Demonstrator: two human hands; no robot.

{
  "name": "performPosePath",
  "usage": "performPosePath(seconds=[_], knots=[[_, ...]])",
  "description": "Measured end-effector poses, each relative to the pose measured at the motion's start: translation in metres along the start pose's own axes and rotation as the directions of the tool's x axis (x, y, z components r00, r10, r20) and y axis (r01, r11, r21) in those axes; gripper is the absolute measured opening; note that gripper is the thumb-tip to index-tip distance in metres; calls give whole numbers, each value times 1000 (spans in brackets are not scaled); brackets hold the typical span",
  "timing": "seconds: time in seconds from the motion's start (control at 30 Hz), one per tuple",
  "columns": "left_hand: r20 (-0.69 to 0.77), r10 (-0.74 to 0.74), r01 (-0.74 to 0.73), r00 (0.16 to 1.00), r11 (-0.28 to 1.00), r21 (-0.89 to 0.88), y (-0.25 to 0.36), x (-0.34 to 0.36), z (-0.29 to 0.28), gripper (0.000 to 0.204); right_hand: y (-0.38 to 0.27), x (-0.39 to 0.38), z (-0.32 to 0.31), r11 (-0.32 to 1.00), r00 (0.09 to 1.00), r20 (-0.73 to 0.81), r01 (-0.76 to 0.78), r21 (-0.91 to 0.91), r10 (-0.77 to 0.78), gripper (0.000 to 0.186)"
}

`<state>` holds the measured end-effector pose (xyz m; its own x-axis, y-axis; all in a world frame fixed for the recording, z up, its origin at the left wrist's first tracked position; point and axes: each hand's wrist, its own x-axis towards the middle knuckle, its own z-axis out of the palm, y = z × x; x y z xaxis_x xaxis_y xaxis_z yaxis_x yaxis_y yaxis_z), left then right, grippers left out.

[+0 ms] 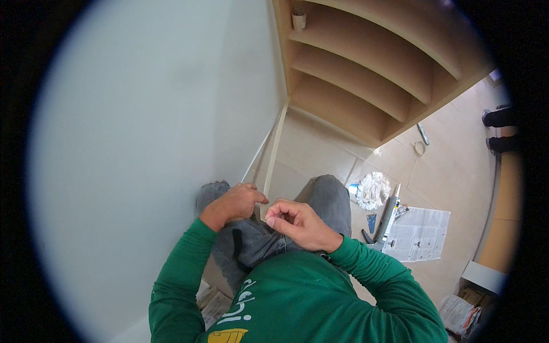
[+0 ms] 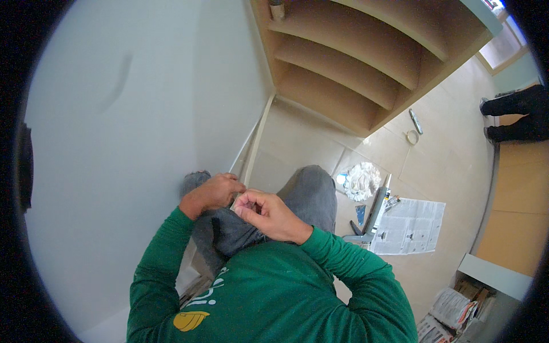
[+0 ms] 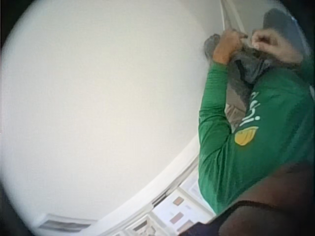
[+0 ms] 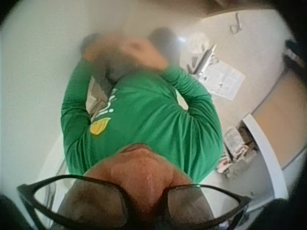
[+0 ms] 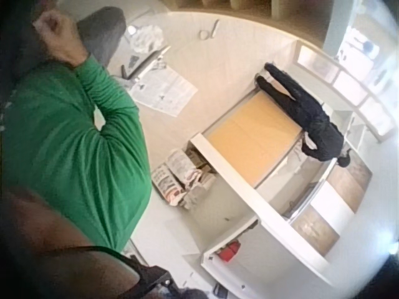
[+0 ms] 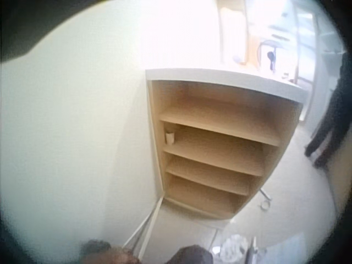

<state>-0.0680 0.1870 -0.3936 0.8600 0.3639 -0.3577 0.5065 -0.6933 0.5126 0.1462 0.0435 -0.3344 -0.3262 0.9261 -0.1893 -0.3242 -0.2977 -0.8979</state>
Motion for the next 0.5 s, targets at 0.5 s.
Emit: performPosePath(seconds=[0.5], knots=[[-67,33,-38,997,997,-74,34,-19,-26,32,-28,-19,-21,993,996,-89,15,115,-4,17]])
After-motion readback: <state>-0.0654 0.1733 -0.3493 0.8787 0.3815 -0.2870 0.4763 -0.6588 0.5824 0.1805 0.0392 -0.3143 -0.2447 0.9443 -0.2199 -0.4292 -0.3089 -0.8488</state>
